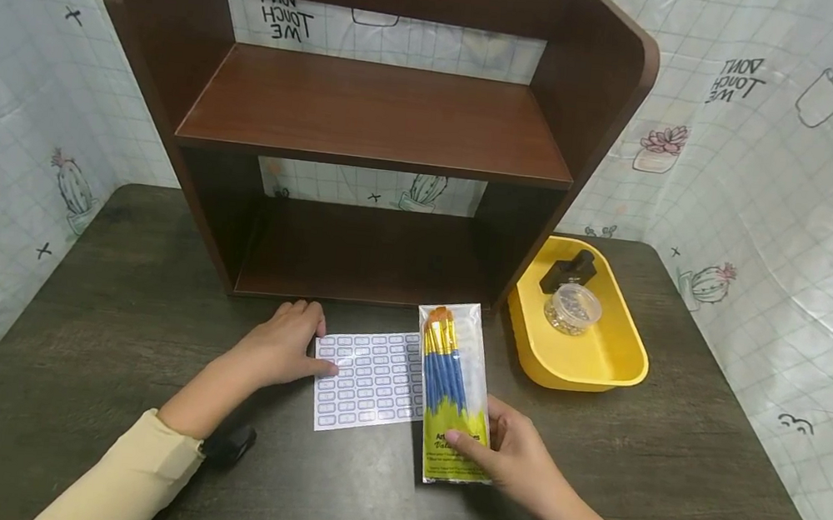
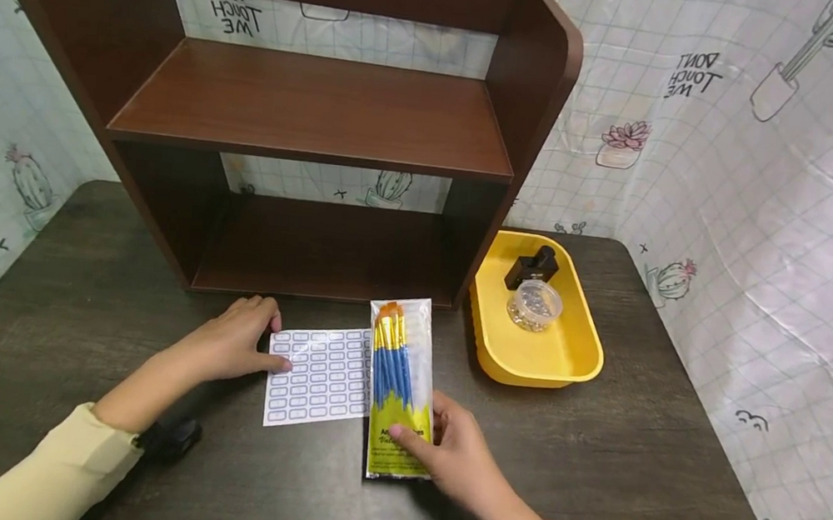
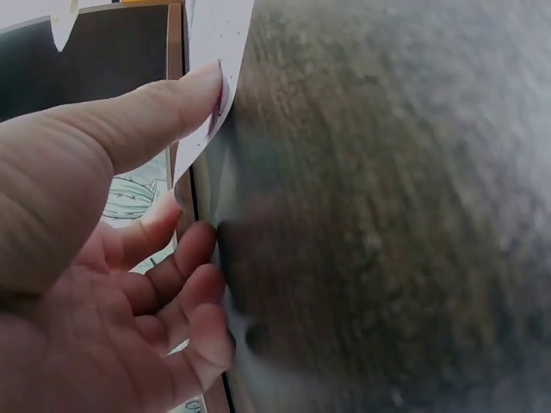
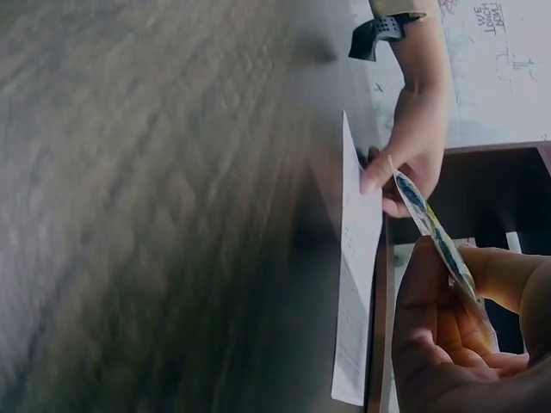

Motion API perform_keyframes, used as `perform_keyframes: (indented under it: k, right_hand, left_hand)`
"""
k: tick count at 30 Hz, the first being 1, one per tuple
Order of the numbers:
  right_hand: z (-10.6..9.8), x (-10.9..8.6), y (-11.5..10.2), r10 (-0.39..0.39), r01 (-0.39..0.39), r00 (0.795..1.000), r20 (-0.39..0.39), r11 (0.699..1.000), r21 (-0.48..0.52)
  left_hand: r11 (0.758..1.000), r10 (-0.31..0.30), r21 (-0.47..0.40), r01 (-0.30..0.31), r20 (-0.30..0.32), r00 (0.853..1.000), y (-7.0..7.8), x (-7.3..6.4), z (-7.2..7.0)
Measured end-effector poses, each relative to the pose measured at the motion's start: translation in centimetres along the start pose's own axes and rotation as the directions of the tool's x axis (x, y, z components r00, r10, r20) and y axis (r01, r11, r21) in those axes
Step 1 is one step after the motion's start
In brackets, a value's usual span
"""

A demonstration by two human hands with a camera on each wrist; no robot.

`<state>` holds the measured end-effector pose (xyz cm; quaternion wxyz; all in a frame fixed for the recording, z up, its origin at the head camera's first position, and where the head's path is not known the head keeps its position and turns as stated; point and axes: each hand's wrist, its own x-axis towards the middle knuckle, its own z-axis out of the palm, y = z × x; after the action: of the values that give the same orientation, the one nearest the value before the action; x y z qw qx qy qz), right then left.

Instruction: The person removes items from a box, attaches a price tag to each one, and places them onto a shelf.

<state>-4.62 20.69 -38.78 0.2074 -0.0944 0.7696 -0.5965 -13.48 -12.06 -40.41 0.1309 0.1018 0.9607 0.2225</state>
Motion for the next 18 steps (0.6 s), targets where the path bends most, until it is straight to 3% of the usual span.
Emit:
perform_keyframes:
  k: [8, 14, 18]
  right_hand:
    - [1.4, 0.2, 0.7, -0.016, 0.016, 0.999, 0.052, 1.000, 0.015]
    - [2.3, 0.6, 1.0, -0.027, 0.025, 0.997, 0.071, 0.999, 0.029]
    - [2.8, 0.8, 1.1, -0.004, 0.006, 0.998, 0.059, 1.000, -0.030]
  left_hand:
    - [0.973, 0.056, -0.221, -0.069, -0.064, 0.996, -0.7, 0.1, 0.1]
    - [0.970, 0.081, -0.211, -0.117, -0.171, 0.982, -0.8, -0.1, -0.6]
    - [0.967, 0.096, -0.212, -0.145, -0.227, 0.969, -0.5, -0.6, -1.2]
